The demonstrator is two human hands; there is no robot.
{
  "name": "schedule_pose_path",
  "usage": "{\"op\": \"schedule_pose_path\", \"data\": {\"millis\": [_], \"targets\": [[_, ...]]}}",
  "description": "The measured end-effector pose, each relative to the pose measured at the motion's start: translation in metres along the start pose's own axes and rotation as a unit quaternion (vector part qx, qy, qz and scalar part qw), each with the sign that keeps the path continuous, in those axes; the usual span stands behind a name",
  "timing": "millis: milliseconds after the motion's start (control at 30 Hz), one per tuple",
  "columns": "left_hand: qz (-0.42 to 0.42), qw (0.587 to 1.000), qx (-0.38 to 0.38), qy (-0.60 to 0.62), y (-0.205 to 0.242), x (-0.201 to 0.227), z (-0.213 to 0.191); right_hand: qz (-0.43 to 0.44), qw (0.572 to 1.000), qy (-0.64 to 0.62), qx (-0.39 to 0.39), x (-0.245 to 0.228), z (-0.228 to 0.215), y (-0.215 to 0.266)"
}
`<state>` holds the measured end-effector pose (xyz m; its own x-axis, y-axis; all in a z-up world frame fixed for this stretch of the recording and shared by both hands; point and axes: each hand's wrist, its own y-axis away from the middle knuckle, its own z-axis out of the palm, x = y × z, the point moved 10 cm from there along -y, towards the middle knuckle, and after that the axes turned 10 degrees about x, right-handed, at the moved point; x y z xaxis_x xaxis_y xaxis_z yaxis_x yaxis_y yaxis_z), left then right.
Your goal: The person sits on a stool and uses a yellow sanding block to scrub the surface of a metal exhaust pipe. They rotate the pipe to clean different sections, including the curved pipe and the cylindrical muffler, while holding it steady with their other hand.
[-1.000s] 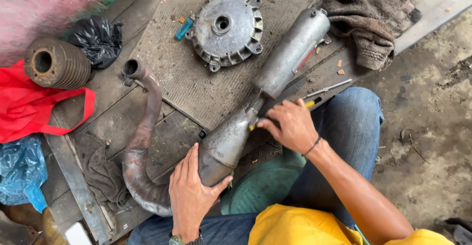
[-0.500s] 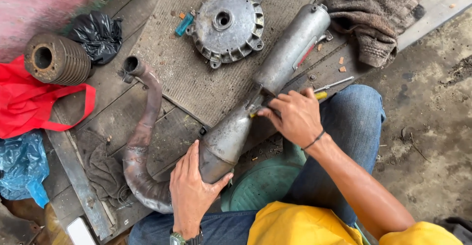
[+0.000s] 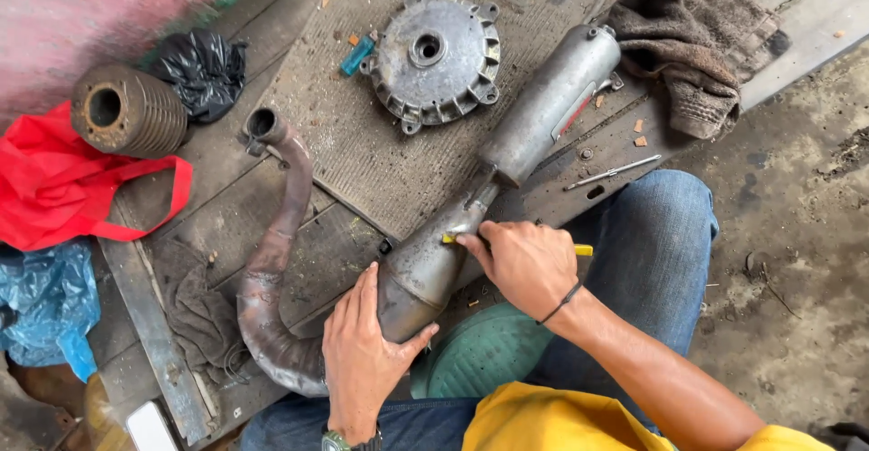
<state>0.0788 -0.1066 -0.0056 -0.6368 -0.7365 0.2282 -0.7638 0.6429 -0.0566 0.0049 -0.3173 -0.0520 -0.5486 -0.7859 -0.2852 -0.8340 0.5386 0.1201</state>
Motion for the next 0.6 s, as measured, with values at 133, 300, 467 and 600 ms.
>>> {"op": "schedule_pose_path", "data": {"millis": [133,300,467,600], "targets": [[0.002,1.000,0.016,0.002,0.005,0.000,-0.003,0.052,0.998,0.017,0.003,0.018,-0.013,-0.013],[0.014,0.999,0.031,-0.004,0.001,0.001,-0.005,0.049,0.998,0.029,0.015,0.019,-0.008,-0.014],[0.004,1.000,0.021,-0.013,0.004,-0.004,-0.001,0.023,0.995,-0.100,0.005,0.015,-0.011,0.003],[0.000,0.999,0.020,-0.036,0.005,-0.006,0.003,0.005,0.972,-0.214,0.103,0.035,-0.041,0.007]]}}
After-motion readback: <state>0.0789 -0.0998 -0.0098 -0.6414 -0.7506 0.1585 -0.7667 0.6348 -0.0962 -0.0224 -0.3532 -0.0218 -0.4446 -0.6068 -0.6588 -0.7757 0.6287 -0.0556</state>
